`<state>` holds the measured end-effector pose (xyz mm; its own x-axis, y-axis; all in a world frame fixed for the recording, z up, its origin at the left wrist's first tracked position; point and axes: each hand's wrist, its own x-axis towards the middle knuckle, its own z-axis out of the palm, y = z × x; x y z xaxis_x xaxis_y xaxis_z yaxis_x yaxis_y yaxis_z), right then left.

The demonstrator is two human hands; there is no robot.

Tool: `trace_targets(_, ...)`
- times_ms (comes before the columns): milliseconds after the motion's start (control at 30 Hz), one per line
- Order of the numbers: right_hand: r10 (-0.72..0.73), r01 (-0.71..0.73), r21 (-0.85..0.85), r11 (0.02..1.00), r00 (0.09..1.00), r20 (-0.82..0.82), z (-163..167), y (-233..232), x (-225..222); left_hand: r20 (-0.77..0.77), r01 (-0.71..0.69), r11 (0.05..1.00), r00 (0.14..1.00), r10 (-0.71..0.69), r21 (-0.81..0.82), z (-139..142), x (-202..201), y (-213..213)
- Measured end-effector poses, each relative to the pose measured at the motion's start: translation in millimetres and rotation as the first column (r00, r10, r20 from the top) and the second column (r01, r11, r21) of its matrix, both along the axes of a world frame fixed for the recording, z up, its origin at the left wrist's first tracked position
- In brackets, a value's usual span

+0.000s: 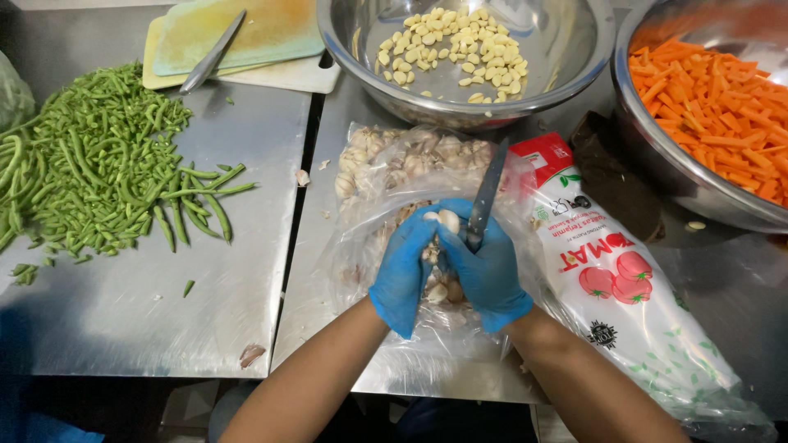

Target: The person peels garlic cloves at a stainless steel prep table, using a small paring knife to trim and remove the skin from each clove taken from a plastic bag of unpeeled garlic, and drops the peeled cloves into a metal bowl. Bowls of cut green beans and carrot sticks sit beside the work area.

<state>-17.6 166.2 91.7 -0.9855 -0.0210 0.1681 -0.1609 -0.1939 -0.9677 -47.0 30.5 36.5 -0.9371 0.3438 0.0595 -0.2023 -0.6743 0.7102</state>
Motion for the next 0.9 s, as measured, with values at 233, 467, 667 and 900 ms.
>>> trace_targets(233, 0.038, 0.243, 0.529, 0.813, 0.885, -0.464, 6.5, 1.9, 0.5, 0.341, -0.016, 0.96, 0.936, -0.084, 0.281, -3.0, -12.1, -2.2)
trace_targets(467, -0.123, 0.169, 0.249, 0.953, 0.974, -0.191, -10.2, 9.3, -4.0, 0.184, -0.035, 0.998, 0.982, 0.045, -0.056, 33.7, 1.1, -7.5)
trace_targets(667, -0.153, 0.353, 0.556, 0.753, 0.915, -0.373, -14.0, -0.3, 1.6, 0.271, -0.068, 0.996, 0.959, 0.083, -0.064, 20.7, 4.3, 3.3)
trace_targets(900, 0.158, 0.281, 0.636, 0.719, 0.825, -0.542, -7.0, -9.9, 15.4, 0.307, -0.151, 0.972, 0.947, 0.091, 0.179, -1.1, -10.0, -3.5)
